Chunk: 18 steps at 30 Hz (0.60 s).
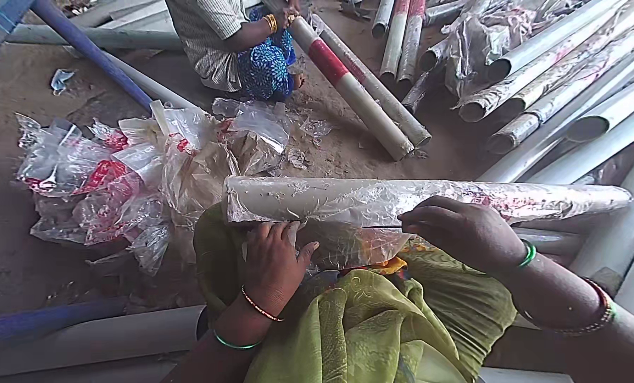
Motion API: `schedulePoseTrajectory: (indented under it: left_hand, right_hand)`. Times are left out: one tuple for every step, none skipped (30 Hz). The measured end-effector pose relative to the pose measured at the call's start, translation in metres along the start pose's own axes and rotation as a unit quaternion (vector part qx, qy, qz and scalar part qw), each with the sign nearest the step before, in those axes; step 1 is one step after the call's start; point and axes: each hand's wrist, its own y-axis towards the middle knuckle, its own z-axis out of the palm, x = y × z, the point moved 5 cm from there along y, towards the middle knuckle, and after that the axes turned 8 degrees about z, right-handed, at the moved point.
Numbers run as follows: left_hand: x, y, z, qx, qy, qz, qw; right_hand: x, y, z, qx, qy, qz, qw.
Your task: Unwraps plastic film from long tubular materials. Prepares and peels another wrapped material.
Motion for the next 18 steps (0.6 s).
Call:
schedulePoseTrajectory:
  left_hand:
    - [0.002,0.002,0.003,-0.006,-0.013,-0.006,1.000]
    - [0.005,0.003,0.006,-0.022,-0.020,-0.007,1.000]
    - [0.009,0.005,0.008,-0.038,-0.030,-0.006,0.999]
    - [0.011,0.006,0.009,-0.050,-0.040,-0.004,0.998]
    - [0.013,0.006,0.010,-0.054,-0.046,-0.004,0.997]
    - [0.013,0.007,0.009,-0.053,-0.051,-0.005,0.997]
    - [0.014,0.007,0.008,-0.051,-0.057,-0.006,0.997]
    - [0.014,0.007,0.008,-0.053,-0.061,-0.004,0.997]
    - [0.015,0.007,0.008,-0.052,-0.064,-0.003,0.997]
    - [0.016,0.007,0.009,-0.053,-0.066,-0.001,0.996]
    - [0.016,0.007,0.010,-0.062,-0.068,0.002,0.996]
    - [0.016,0.007,0.012,-0.080,-0.068,0.006,0.994]
    - [0.017,0.006,0.014,-0.103,-0.068,0.013,0.992]
    - [0.018,0.005,0.016,-0.127,-0.066,0.020,0.989]
    - [0.019,0.005,0.018,-0.145,-0.068,0.023,0.987]
    - [0.020,0.004,0.020,-0.164,-0.068,0.029,0.984]
    - [0.021,0.003,0.022,-0.181,-0.070,0.035,0.980]
    - [0.023,0.002,0.023,-0.193,-0.073,0.042,0.978]
  right_hand:
    - [0.000,-0.001,0.000,0.002,0.002,0.002,1.000]
    - [0.000,-0.002,0.001,0.003,0.004,0.003,1.000]
    - [-0.001,-0.003,0.001,0.000,0.005,0.002,1.000]
    - [-0.001,-0.003,0.001,-0.002,0.007,0.001,1.000]
    - [-0.001,-0.004,0.000,-0.005,0.008,-0.001,1.000]
    - [0.000,-0.004,0.000,-0.006,0.009,-0.003,1.000]
    - [0.000,-0.004,0.000,-0.008,0.009,-0.003,1.000]
    - [0.001,-0.004,0.000,-0.009,0.009,-0.001,1.000]
    - [0.002,-0.003,0.000,-0.008,0.010,0.002,1.000]
    - [0.003,-0.002,0.000,-0.006,0.012,0.005,1.000]
    - [0.005,-0.001,0.000,-0.006,0.014,0.006,1.000]
    - [0.006,0.001,0.000,-0.008,0.016,0.005,1.000]
    - [0.008,0.003,0.001,-0.009,0.017,0.004,1.000]
    - [0.009,0.007,0.003,-0.008,0.018,0.005,1.000]
    - [0.012,0.010,0.004,-0.006,0.020,0.008,1.000]
    - [0.015,0.014,0.006,-0.002,0.023,0.010,1.000]
    - [0.019,0.018,0.008,0.003,0.027,0.009,1.000]
    - [0.023,0.022,0.010,0.006,0.029,0.005,1.000]
